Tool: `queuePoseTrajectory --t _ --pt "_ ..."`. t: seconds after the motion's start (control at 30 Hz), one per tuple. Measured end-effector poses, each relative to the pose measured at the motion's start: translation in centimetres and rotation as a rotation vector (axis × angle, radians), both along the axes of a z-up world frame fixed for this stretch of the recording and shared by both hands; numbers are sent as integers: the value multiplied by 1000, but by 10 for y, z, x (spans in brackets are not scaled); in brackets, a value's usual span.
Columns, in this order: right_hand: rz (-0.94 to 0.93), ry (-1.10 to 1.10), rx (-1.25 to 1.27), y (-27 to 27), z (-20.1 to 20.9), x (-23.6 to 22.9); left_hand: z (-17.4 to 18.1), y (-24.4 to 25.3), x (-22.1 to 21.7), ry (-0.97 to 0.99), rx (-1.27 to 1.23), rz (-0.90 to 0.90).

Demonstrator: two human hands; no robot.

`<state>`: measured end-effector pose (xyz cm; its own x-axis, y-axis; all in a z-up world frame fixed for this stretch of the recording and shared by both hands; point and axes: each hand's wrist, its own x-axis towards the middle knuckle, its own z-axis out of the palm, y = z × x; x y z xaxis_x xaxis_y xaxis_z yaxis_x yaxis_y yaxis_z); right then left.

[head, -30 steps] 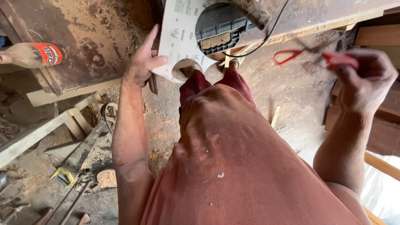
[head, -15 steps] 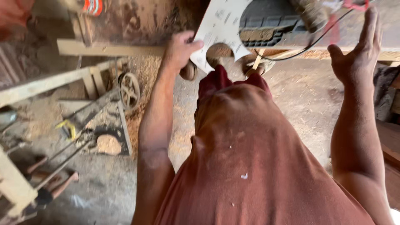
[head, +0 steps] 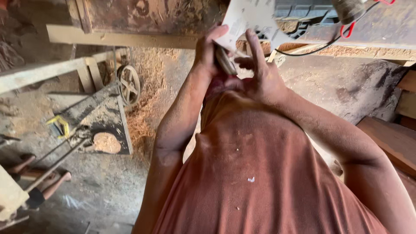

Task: The person uses red scissors to cut a circular piece of sandpaper from a larger sheet. They then pick up a bottle of wood glue and apply it to the center of the cut sandpaper disc.

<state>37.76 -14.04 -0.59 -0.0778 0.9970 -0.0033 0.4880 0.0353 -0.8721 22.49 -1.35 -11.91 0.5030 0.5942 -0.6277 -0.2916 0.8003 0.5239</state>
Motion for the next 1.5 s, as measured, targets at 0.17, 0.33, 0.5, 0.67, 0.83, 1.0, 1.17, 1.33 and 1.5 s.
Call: queuePoseTrajectory --t 0.17,0.33,0.5,0.67,0.83,1.0,1.17,1.33,1.5 --pt "-58 52 -8 -6 -5 -4 3 -9 6 39 123 -92" --pt "25 187 -456 -33 56 42 -5 -7 -14 47 377 -431" --pt "-239 344 -166 -18 71 81 -33 -1 -25 89 264 -657" --pt "-108 222 -106 42 9 78 -33 10 1 -175 199 -579" --pt "-210 -286 -48 29 -21 72 -19 -1 5 -165 119 -482" --pt "-284 -107 -49 12 -31 76 -18 -7 11 -165 133 -396" --pt "-287 -128 44 13 -44 77 -18 -8 10 -152 202 -381" --pt "-288 -107 91 14 -47 71 -24 -6 14 -75 153 -443" --pt "-171 -218 50 -43 -16 98 -35 -13 39 384 348 -450"
